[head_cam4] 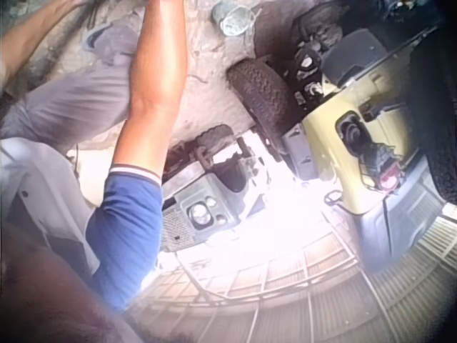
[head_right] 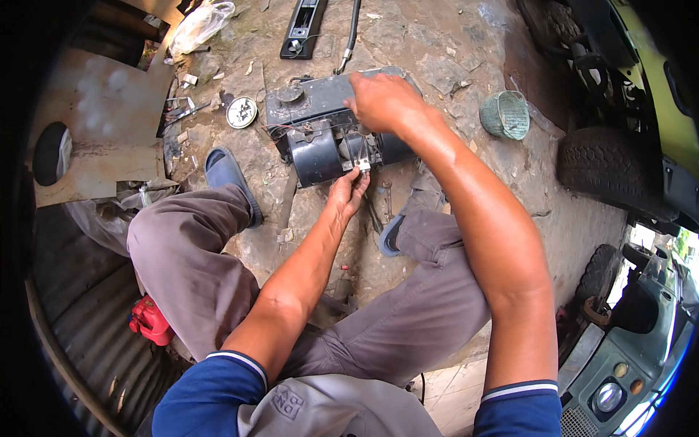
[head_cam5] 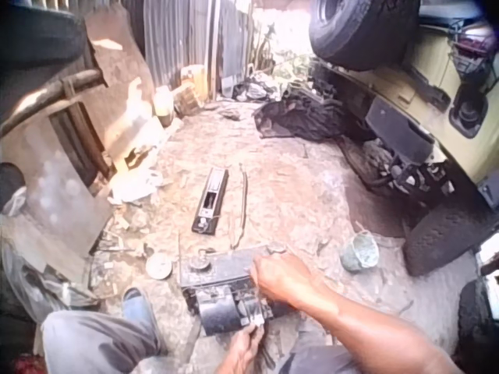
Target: The person manipulates a blower motor assembly while sitting on the ground, using a screwdriver and wiping the components with a cloth.
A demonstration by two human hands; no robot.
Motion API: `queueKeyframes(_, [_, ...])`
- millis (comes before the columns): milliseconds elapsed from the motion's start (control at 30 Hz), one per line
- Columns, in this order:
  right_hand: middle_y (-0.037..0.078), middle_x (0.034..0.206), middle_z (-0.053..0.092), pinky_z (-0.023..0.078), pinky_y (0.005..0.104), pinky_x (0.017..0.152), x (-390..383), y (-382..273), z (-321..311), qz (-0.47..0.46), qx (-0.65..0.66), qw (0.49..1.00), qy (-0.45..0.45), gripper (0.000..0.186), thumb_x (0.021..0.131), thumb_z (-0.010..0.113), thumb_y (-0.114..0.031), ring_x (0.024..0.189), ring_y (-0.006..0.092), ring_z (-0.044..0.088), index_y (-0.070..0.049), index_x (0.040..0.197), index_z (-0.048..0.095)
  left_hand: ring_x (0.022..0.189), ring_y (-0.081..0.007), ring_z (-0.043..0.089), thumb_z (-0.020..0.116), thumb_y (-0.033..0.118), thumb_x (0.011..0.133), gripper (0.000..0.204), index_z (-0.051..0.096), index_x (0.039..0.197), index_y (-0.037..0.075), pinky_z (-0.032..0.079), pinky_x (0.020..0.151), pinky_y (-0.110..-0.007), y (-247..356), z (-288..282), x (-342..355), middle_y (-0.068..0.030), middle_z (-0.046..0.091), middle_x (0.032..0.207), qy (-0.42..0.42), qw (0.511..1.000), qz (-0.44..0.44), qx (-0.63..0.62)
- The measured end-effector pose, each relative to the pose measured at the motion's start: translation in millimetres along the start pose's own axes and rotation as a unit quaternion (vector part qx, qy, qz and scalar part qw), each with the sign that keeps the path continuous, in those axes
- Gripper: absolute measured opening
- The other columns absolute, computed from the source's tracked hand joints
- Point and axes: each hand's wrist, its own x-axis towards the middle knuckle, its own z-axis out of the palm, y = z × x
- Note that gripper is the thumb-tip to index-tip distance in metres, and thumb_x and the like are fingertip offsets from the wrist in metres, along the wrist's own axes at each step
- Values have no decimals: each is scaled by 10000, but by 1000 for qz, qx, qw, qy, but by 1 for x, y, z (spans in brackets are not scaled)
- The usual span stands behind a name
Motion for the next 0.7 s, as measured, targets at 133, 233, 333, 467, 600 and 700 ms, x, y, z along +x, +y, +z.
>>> queueKeyframes(133, [271,1028,680,499,525,872,8,18,25,4,-20,995,93,387,967,577,-336,997,443,649,-19,1188,555,905,-219,650,607,63,979,148,612,1078,-46,583,871,-344,1,3,1,-129,654,1012,2,1000,-2,-8])
queueKeyframes(233, [270,991,693,503,536,852,2,33,24,-68,81,988,110,396,974,569,-366,967,454,659,-29,1181,568,906,-219,650,601,60,981,146,608,1080,-47,584,875,-345,-1,6,0,-130,652,1018,-3,1000,-4,-15])
queueKeyframes(333, [275,1082,670,485,519,899,4,19,10,0,39,999,23,405,957,593,-337,1046,440,638,-33,1218,538,897,-215,647,599,57,980,139,612,1070,-49,580,873,-340,0,3,-3,-126,652,1015,8,1000,-1,-14])
queueKeyframes(467, [275,1077,675,483,513,902,3,2,3,94,-5,996,7,392,959,594,-341,1052,442,636,-29,1192,552,880,-203,639,606,59,975,137,621,1053,-53,570,871,-329,2,4,-3,-115,652,1006,12,1000,-3,-9])
queueKeyframes(600, [264,960,693,494,524,871,3,21,20,-39,50,993,98,404,968,581,-399,980,466,644,-33,1137,594,911,-223,648,586,57,988,147,607,1088,-49,582,872,-337,0,6,-2,-130,652,1018,1,1000,-2,-16])
queueKeyframes(700, [256,955,687,492,505,896,7,11,8,19,-30,999,18,395,955,612,-361,993,461,638,-37,1175,563,912,-227,646,584,58,989,149,605,1086,-53,582,868,-336,1,4,-2,-139,652,1023,4,1000,-2,-13])
